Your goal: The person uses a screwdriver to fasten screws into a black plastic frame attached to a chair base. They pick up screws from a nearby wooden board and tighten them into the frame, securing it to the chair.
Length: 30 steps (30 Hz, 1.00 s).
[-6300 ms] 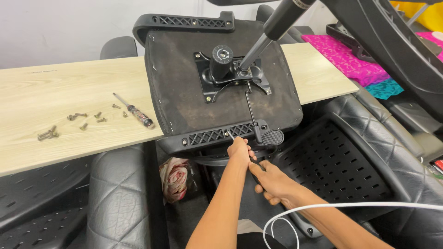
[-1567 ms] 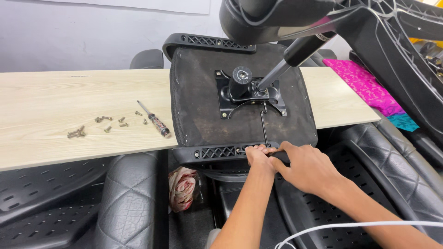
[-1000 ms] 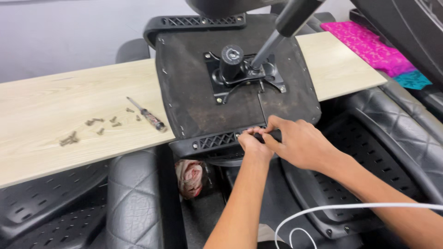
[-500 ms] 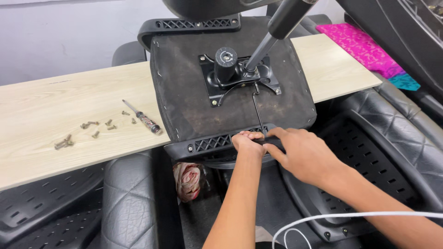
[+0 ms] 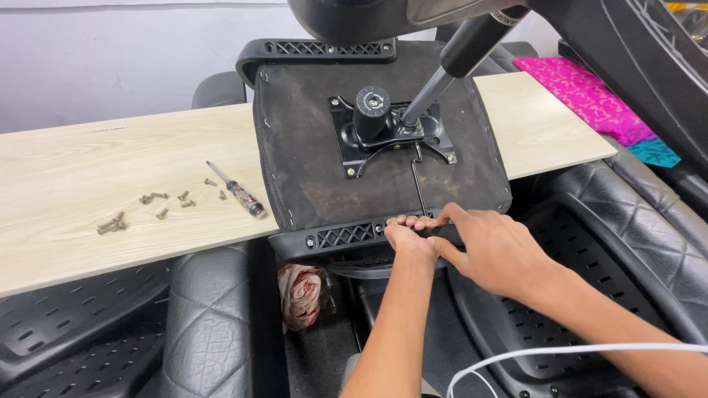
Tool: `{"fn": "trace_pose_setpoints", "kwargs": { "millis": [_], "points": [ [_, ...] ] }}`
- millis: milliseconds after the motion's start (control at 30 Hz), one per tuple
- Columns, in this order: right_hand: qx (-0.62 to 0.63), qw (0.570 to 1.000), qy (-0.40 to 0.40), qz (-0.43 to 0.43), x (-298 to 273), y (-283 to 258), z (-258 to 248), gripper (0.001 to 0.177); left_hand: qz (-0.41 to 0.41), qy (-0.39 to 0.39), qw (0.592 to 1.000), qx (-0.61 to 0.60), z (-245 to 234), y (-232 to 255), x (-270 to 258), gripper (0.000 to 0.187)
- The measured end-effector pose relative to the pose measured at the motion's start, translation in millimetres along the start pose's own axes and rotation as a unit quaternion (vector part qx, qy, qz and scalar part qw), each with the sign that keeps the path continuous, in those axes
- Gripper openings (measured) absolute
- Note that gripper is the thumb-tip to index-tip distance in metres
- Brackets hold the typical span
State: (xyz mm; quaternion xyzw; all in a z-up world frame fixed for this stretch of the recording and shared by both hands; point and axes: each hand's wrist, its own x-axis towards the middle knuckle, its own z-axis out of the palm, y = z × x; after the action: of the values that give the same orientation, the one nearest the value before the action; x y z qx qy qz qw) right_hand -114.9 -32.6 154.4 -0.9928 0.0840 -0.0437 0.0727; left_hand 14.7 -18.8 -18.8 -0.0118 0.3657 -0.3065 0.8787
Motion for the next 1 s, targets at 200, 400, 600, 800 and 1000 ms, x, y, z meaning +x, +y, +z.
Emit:
{"fn": "trace_pose_setpoints", "kwargs": {
  "millis": [200, 400, 600, 800, 1000],
  "points": [
    [0.080, 0.979, -0.047, 0.180, 11, -7, 13, 0.046, -0.003, 0.011, 1.000, 0.008, 7, -2, -33, 0.042],
    [0.128, 0.957, -0.109, 0.236, 11, -4, 2, 0.057, -0.006, 0.010, 0.999, -0.032, 7, -1, -8, 0.030],
    [-0.050, 0.998, 0.035, -0.035, -6, -4, -4, 0.046, 0.001, 0.043, 0.998, -0.037, 15, 0, -10, 0.031],
    [0.051, 0.977, -0.089, 0.186, 11, -8, 0, 0.058, -0.030, -0.037, 0.997, -0.064, -2, -6, -29, 0.056],
    [0.003, 0.974, -0.193, 0.116, 2, 0, -10, 0.074, 0.001, -0.031, 0.999, -0.033, -3, 4, 3, 0.032]
  ]
}}
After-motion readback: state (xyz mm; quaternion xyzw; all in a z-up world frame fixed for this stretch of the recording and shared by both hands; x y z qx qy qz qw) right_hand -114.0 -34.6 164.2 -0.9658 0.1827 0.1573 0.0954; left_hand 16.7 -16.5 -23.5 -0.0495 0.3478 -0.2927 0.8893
